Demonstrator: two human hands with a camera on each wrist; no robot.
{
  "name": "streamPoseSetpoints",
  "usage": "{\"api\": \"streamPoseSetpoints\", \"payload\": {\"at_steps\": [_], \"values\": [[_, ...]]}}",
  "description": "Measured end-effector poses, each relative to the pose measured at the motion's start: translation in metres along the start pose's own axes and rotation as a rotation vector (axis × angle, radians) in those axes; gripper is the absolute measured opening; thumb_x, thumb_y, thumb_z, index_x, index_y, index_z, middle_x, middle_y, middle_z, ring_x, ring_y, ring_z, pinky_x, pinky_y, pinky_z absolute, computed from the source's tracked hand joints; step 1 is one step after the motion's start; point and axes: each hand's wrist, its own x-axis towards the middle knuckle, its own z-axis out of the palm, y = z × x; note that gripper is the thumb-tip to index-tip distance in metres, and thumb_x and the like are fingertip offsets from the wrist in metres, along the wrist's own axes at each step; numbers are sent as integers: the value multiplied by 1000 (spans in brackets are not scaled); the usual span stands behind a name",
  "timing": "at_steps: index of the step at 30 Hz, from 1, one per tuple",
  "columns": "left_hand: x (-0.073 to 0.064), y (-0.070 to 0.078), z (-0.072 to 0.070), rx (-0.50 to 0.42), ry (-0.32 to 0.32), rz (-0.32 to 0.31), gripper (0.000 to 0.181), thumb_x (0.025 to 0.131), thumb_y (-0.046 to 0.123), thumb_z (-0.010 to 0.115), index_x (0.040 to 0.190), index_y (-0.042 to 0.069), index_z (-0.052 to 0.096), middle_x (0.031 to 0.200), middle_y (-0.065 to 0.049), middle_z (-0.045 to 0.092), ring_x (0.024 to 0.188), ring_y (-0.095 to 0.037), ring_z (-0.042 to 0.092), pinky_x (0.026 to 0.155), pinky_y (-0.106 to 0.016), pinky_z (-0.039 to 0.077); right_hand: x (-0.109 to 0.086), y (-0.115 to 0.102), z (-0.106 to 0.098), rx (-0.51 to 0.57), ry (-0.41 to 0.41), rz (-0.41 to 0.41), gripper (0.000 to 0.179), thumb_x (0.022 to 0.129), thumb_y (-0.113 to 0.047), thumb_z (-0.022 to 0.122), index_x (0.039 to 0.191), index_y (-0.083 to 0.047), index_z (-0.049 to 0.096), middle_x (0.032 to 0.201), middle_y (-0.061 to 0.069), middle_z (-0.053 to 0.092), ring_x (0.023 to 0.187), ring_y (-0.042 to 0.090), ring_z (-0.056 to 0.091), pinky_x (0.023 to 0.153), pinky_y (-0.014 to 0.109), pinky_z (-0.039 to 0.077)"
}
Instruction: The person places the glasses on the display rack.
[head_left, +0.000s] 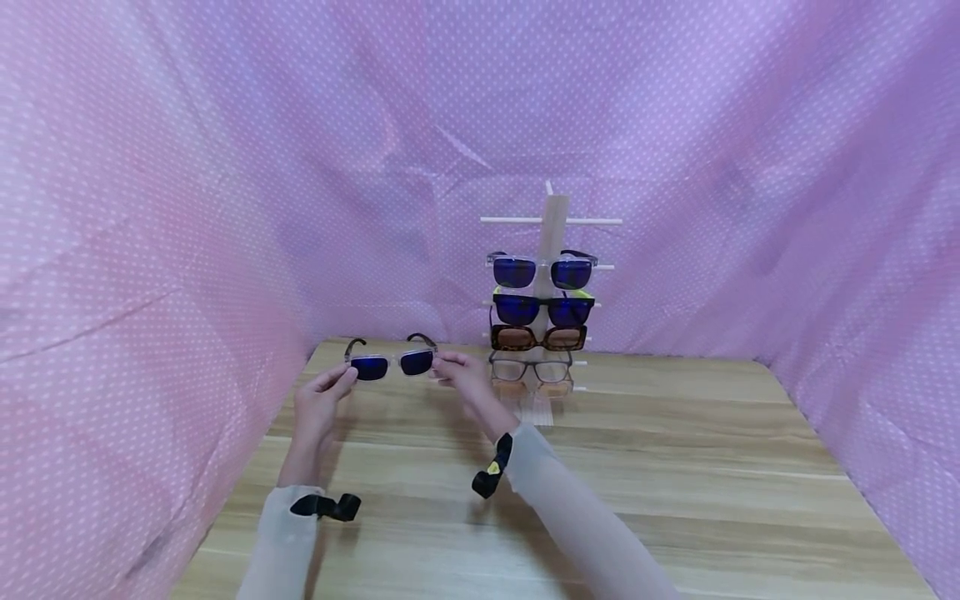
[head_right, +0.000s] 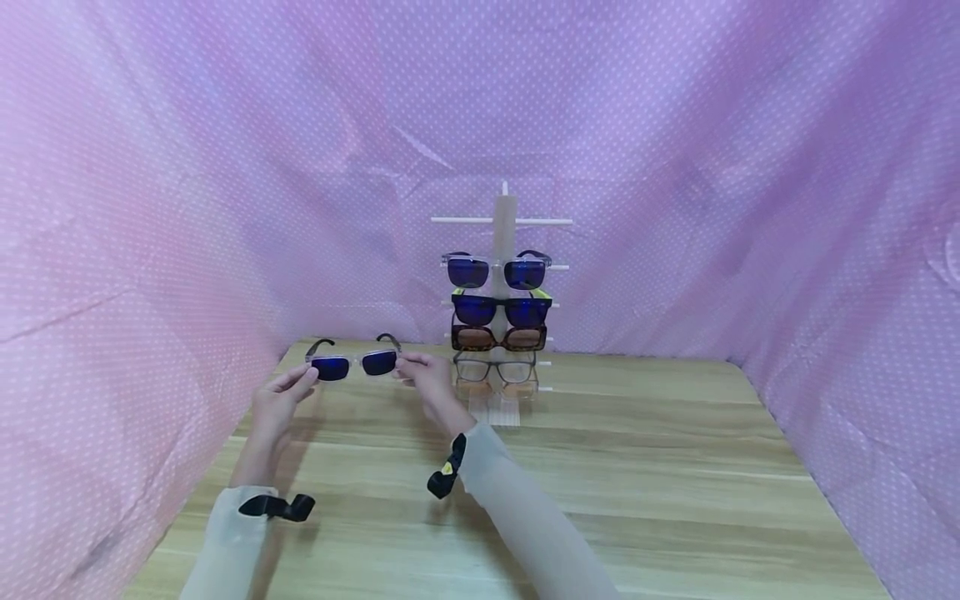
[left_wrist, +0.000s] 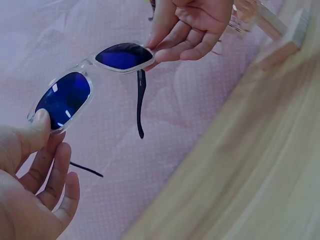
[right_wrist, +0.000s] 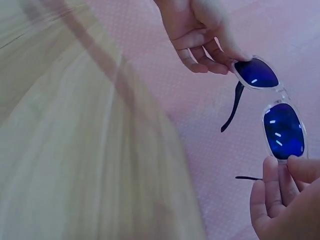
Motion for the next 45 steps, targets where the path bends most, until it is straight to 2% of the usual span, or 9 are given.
{"api": "streamPoseSetpoints", "payload": {"at_steps": [4,11,16,23,28,32,36,42,45], "values": [[-1,9,-1,-37,-26,36,23,93,9,75,84,30,78,80,22,71,75,5,66,74,-12,55,-3,-18,-3,-4,-45,-3,26,97,-8,68,118,7,70,92,1,77,85,15,74,88,38,60],[-6,35,-11,-39,-70,92,16,93,13,76,86,27,78,77,14,73,75,0,67,76,-14,55,-12,-51,-3,-32,-146,-90,25,99,-11,67,116,7,70,86,-8,75,80,8,72,89,38,59],[-10,59,-16,-121,-86,154,15,92,8,76,88,22,79,78,10,75,73,-3,67,75,-14,54,-19,-73,1,-88,-177,-169,24,98,-12,68,114,6,71,88,-5,75,81,7,71,89,40,60],[-16,85,-15,-210,-111,236,22,93,0,71,90,20,81,75,10,75,72,-4,67,74,-15,54,-34,-103,3,-158,-187,-316,20,98,-12,68,109,5,72,85,-3,76,78,8,70,75,27,58],[-21,98,-7,-238,-113,282,22,92,-5,69,92,13,81,76,7,76,71,-5,67,75,-16,54,-45,-123,0,-175,-182,-416,18,98,-8,68,108,6,73,90,15,75,78,14,69,76,30,59],[-26,109,2,-284,-102,310,21,91,-8,69,94,9,81,75,5,76,70,-6,69,75,-17,55,-54,-140,-4,-185,-169,-477,18,98,-8,68,108,6,73,97,26,72,77,12,70,78,28,61],[-30,120,14,-379,-106,370,21,89,-11,70,94,6,81,76,2,77,69,-7,70,75,-18,57,-59,-155,-9,-188,-158,-543,18,98,-7,68,109,7,73,95,22,72,75,8,69,78,24,60],[-35,138,31,-496,-112,535,14,84,-9,76,97,-5,79,77,-4,77,68,-10,70,72,-19,58,-61,-178,-17,-183,-175,-634,18,98,-4,66,110,9,71,90,1,73,76,8,69,79,27,61],[-37,148,40,-532,-108,586,16,83,-13,76,98,-9,77,79,-7,78,67,-12,71,71,-20,59,-63,-190,-21,-178,-172,-658,19,98,-4,66,110,10,70,89,-5,72,76,9,68,79,28,61]]}}
